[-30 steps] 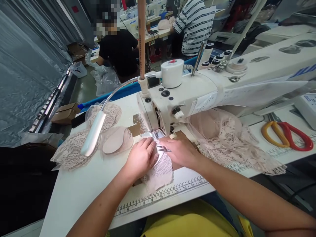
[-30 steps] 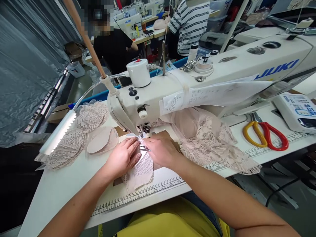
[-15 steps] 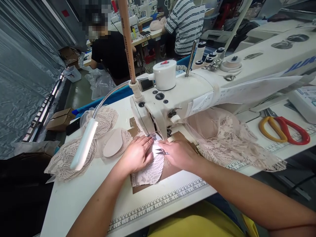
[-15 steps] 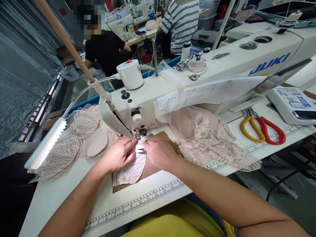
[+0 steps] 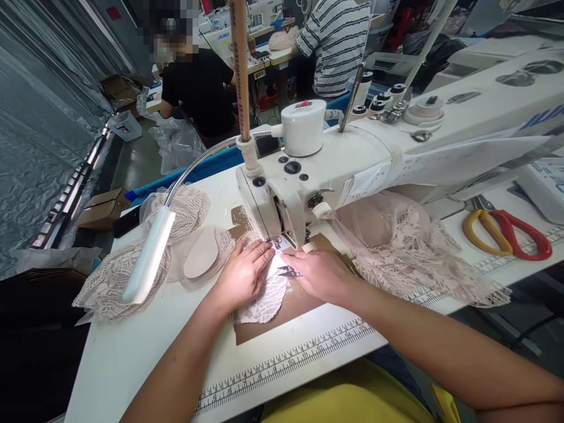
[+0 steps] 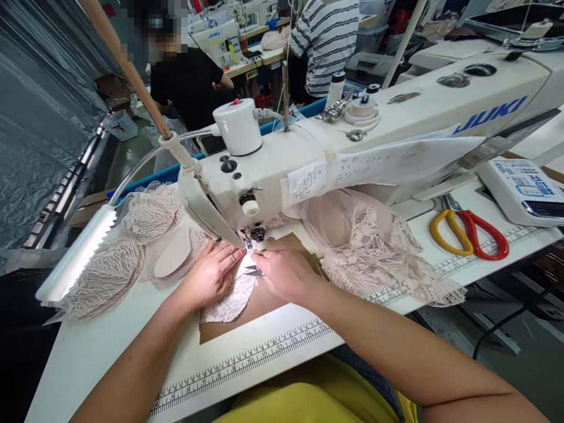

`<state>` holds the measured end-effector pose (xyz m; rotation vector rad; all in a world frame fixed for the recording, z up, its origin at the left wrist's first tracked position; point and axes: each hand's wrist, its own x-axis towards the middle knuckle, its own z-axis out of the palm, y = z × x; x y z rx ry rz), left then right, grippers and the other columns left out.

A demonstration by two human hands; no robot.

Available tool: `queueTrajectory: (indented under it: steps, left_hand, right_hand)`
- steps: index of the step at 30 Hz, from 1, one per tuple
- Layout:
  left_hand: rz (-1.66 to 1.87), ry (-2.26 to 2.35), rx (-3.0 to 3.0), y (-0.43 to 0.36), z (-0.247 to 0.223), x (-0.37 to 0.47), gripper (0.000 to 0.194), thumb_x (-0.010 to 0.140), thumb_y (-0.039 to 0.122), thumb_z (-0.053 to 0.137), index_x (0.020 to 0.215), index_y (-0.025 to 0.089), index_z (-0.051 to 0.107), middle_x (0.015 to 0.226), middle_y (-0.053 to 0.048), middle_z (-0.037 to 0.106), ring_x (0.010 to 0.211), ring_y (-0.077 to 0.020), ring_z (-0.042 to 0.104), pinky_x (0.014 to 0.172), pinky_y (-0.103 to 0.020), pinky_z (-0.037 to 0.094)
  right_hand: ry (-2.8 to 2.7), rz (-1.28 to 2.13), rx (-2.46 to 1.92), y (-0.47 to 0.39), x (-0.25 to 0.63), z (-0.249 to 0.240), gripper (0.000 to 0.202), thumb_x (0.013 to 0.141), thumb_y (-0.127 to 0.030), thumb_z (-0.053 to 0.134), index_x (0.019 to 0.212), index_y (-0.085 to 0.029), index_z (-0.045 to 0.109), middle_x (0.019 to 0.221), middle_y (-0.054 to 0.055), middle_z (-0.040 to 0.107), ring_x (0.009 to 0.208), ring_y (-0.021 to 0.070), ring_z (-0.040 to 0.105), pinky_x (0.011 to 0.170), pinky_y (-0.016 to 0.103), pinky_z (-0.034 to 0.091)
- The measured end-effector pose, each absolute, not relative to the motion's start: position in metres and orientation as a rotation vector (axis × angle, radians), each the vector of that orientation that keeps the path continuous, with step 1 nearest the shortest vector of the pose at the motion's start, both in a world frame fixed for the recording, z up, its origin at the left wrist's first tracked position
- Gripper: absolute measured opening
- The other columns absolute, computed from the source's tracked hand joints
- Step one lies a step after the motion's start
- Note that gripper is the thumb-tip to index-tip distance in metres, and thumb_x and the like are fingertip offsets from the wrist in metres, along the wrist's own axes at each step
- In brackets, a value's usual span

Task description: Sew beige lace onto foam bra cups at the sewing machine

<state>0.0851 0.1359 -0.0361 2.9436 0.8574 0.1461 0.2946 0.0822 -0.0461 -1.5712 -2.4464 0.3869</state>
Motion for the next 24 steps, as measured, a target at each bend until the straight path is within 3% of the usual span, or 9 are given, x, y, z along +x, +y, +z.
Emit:
queueTrajectory:
  steps: [9,16,20,24]
  left_hand:
    - [0.213,0.830,2.956,0.145,-0.037,0.082,0.038,0.091,0.012,0.039,0.124,0.016,0.056,0.126,-0.012,0.061,0.116,-0.0275,0.053,0.102,-0.050,0.034]
    - [0.285,0.865,2.877,0.145,-0.042,0.083,0.038,0.088,0.009,0.042,0.121,0.016,0.058,0.122,-0.013,0.063,0.110,-0.0269,0.057,0.099,-0.050,0.038]
    - [0.289,0.958,2.849,0.143,-0.048,0.082,0.040,0.087,0.011,0.043,0.125,0.015,0.056,0.128,-0.014,0.059,0.116,-0.0291,0.053,0.101,-0.051,0.036]
    - [0.246,1.045,2.833,0.140,-0.050,0.080,0.042,0.090,0.020,0.042,0.131,0.014,0.050,0.137,-0.013,0.052,0.123,-0.0304,0.047,0.107,-0.052,0.030]
  right_hand:
    - [-2.500,0.366,-1.555,0.083,0.294,-0.045,0.043,0.083,-0.017,0.049,0.124,-0.018,0.057,0.112,0.008,0.068,0.083,0.0219,0.065,0.062,0.031,0.044]
    - [-2.504,0.361,-1.611,0.083,0.292,-0.045,0.043,0.081,-0.016,0.048,0.123,-0.020,0.057,0.107,0.006,0.069,0.075,0.0205,0.064,0.058,0.029,0.041]
    - [-2.470,0.376,-1.648,0.082,0.292,-0.044,0.039,0.083,-0.020,0.048,0.120,-0.023,0.059,0.093,0.006,0.071,0.068,0.0200,0.062,0.055,0.029,0.038]
    - [-2.411,0.421,-1.617,0.081,0.292,-0.045,0.033,0.085,-0.022,0.050,0.117,-0.023,0.061,0.100,0.006,0.070,0.075,0.0201,0.063,0.060,0.028,0.041]
